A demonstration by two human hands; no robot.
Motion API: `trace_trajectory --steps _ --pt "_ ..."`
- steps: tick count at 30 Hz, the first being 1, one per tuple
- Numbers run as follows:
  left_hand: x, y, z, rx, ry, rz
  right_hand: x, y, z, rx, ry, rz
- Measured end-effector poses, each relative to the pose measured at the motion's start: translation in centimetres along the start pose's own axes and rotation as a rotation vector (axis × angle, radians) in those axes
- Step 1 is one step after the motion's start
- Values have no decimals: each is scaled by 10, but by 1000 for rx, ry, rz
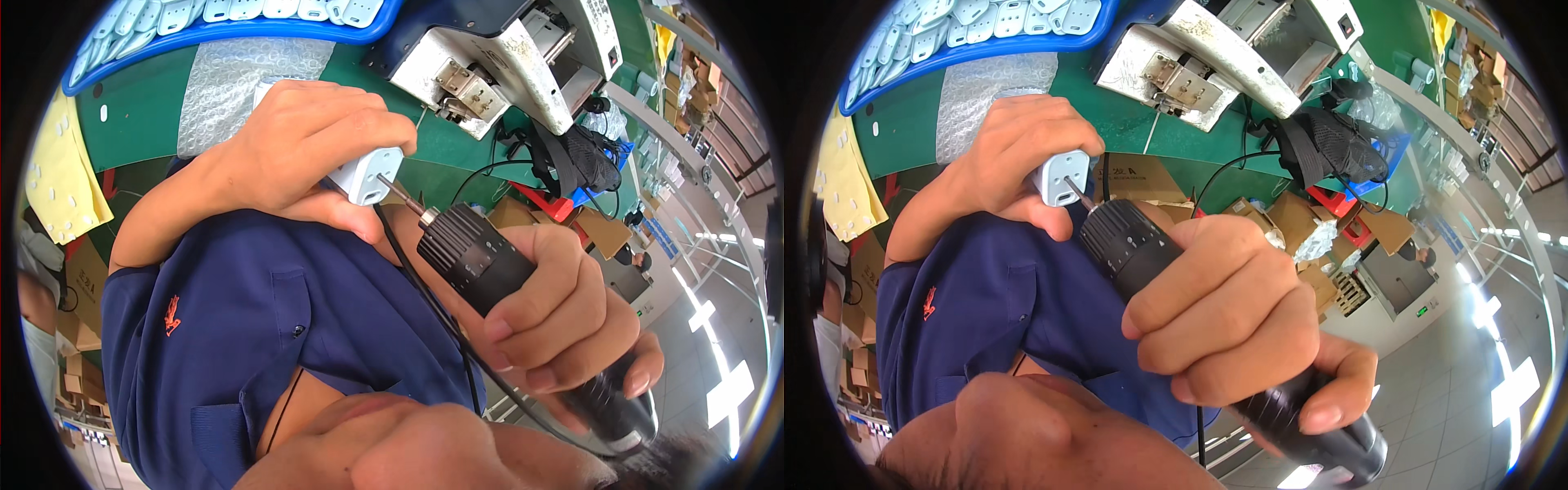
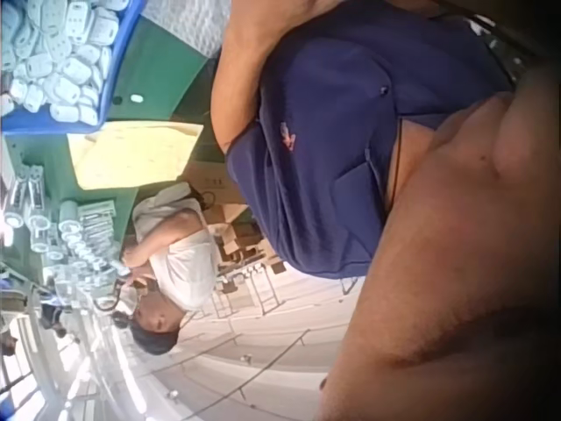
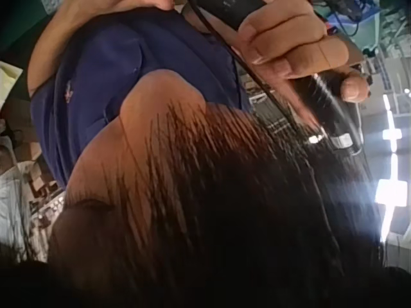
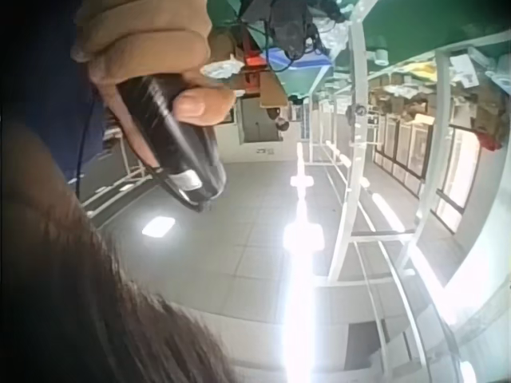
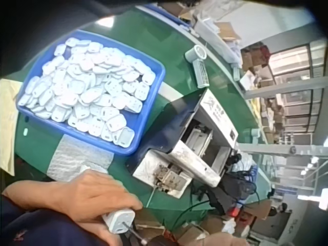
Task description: Using an electric screwdriver to assemble small plastic components on an assembly line.
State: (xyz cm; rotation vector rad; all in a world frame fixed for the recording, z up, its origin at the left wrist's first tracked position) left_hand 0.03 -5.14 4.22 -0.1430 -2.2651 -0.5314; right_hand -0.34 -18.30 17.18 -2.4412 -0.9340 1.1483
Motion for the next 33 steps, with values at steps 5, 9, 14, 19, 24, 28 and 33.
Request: trace_trajectory --steps 5,9,14,19,24,28,33 --pt "2 0 -3 -23 51 -28 -15 14 -6 100 -27 233" --pt "-5 -4 -2 7 25 3 -15 39 -10 320 42 516" --pt "2 -2 -1 -23 31 -43 7 64 -3 468 146 756" --pt "-1 1 0 0 23 -16 24 70 0 563 120 658" --pt "0 1 1 1 21 -10 22 67 1 515 101 657" --pt "-1 2 3 -5 19 0 7 46 -6 404 148 584" --pt "1 7 0 16 63 53 11 52 -9 363 167 746"
Point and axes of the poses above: each hand's wrist, its own z-axis away from the middle knuckle, its own y-axis out of the back of the hand, x = y × z, the point moved 6 cm from there along -z, towards the middle knuckle, and after that the axes turned 8 degrees about -z, right-handed, at the moved point
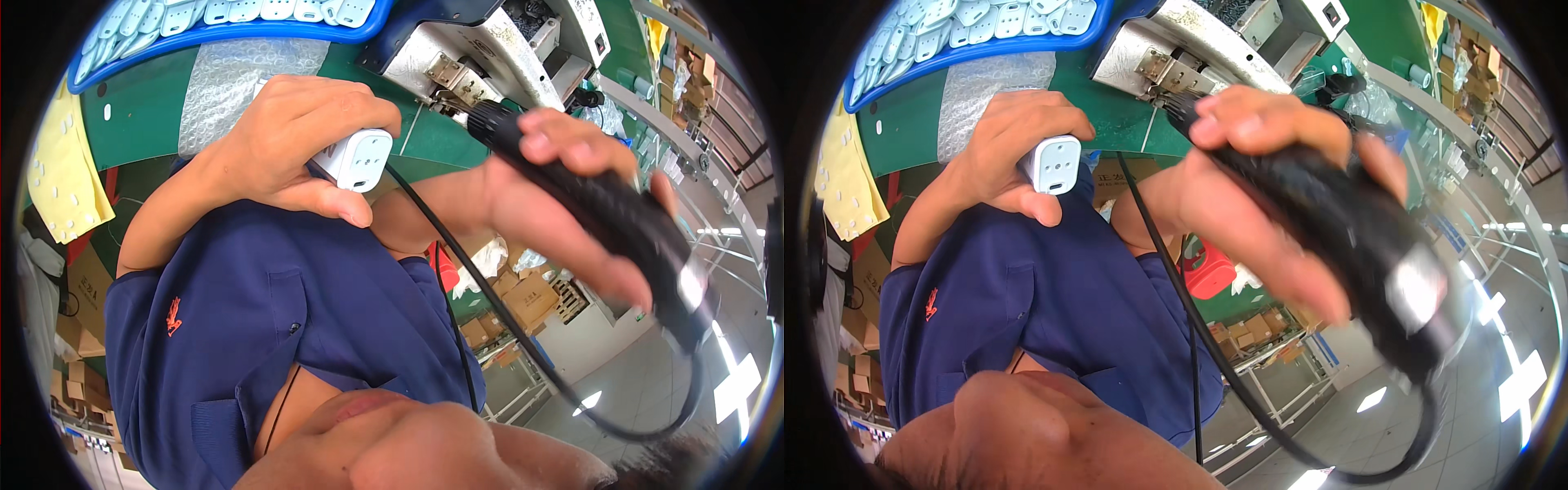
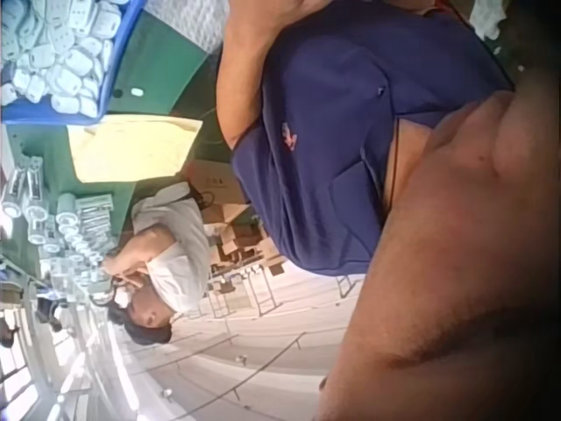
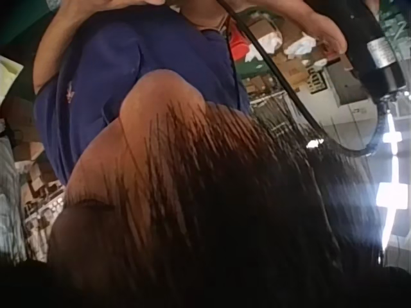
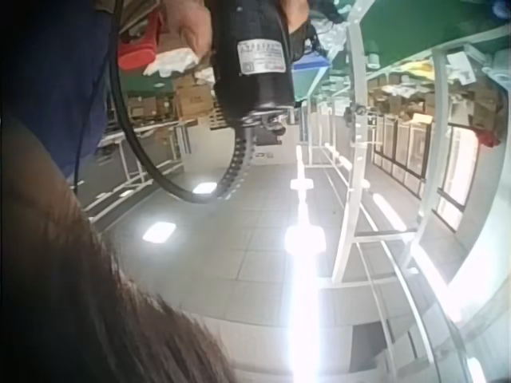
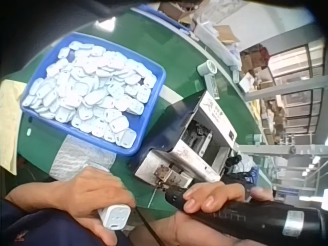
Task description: Using an electric screwdriver to assemble small plastic components on an assembly line.
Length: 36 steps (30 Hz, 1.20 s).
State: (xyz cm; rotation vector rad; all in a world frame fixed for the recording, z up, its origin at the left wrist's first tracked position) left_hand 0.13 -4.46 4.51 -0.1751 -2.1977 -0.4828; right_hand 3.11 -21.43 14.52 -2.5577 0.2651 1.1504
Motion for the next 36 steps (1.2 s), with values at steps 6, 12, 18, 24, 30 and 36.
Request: trace_trajectory --steps 6,12,18,24,30,36 --pt "-1 -2 5 14 -22 -49 24 6 19 4 -279 -179" --pt "-5 -8 4 14 -75 -27 -57 -7 13 -380 -193 -458" --pt "-2 -4 5 15 -74 -44 -63 -26 1 -396 -144 -660" --pt "-3 -2 4 29 -79 -25 -51 -40 -2 -444 -68 -599" --pt "-5 -3 5 36 -78 -9 -41 -49 5 -457 -247 -699" --pt "-3 -7 2 53 -85 0 -38 -53 7 -503 -223 -712"
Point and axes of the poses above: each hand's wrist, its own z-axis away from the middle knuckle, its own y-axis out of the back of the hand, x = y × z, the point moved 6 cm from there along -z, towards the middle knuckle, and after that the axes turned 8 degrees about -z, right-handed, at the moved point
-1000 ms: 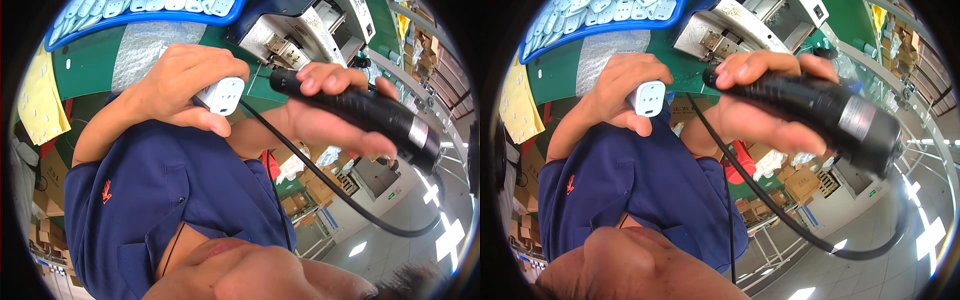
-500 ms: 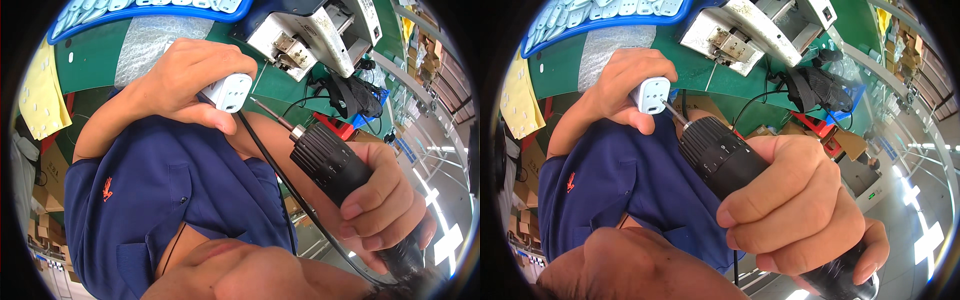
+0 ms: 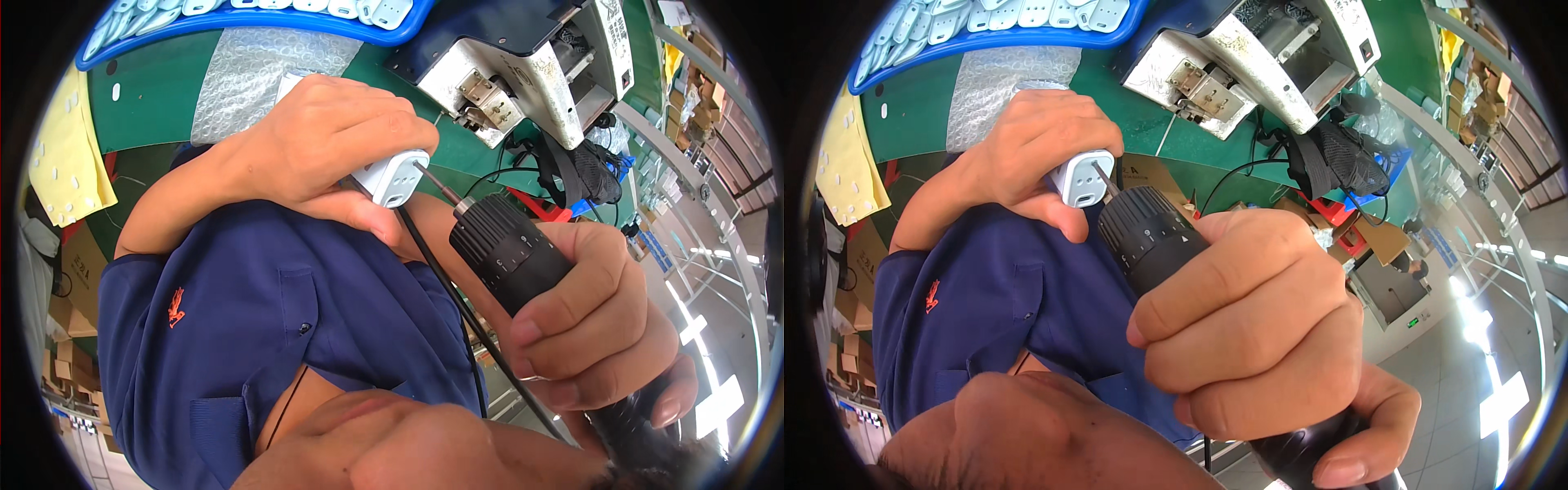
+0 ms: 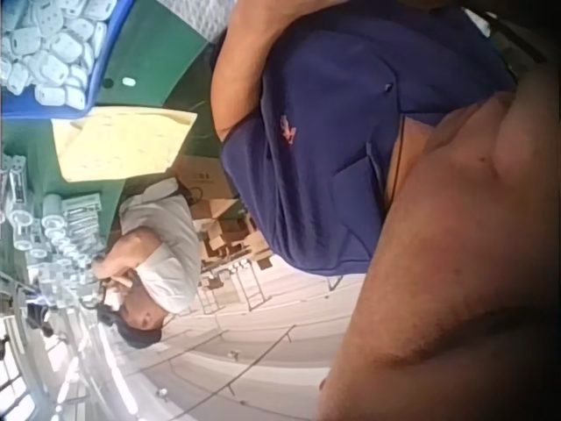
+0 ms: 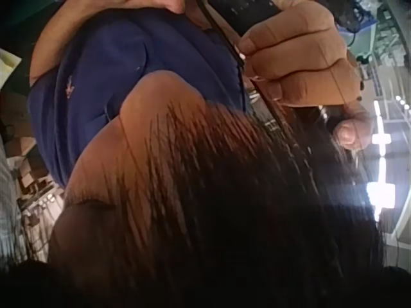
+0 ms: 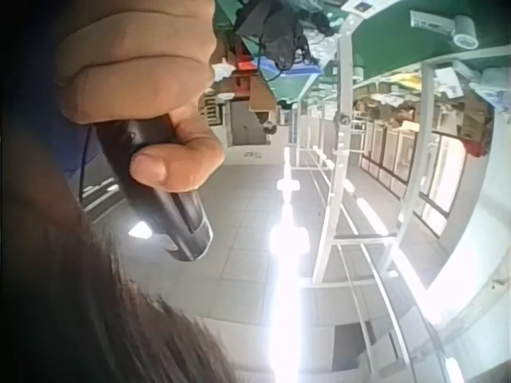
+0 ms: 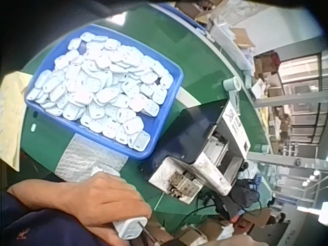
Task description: Using an electric screwdriver to assemble small plastic components on an assembly line.
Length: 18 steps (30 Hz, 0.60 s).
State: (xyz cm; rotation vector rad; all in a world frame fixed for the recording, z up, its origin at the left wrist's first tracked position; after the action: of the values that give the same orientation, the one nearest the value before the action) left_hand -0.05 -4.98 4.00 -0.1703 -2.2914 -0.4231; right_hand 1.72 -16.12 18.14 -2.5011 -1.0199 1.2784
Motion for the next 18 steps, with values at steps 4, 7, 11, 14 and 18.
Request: trace_trajectory --steps 4,7,11,14,18 --pt "1 1 0 0 2 7 -2 3 1 -33 -40 -3" --pt "2 -1 2 -22 5 23 -7 8 5 -10 -58 -6" --pt "6 1 4 -18 11 -7 -5 7 8 -102 -141 57" --pt "9 11 7 2 49 -221 -4 9 10 -41 -99 0" --pt "18 70 12 58 286 -295 -17 47 35 149 78 123"
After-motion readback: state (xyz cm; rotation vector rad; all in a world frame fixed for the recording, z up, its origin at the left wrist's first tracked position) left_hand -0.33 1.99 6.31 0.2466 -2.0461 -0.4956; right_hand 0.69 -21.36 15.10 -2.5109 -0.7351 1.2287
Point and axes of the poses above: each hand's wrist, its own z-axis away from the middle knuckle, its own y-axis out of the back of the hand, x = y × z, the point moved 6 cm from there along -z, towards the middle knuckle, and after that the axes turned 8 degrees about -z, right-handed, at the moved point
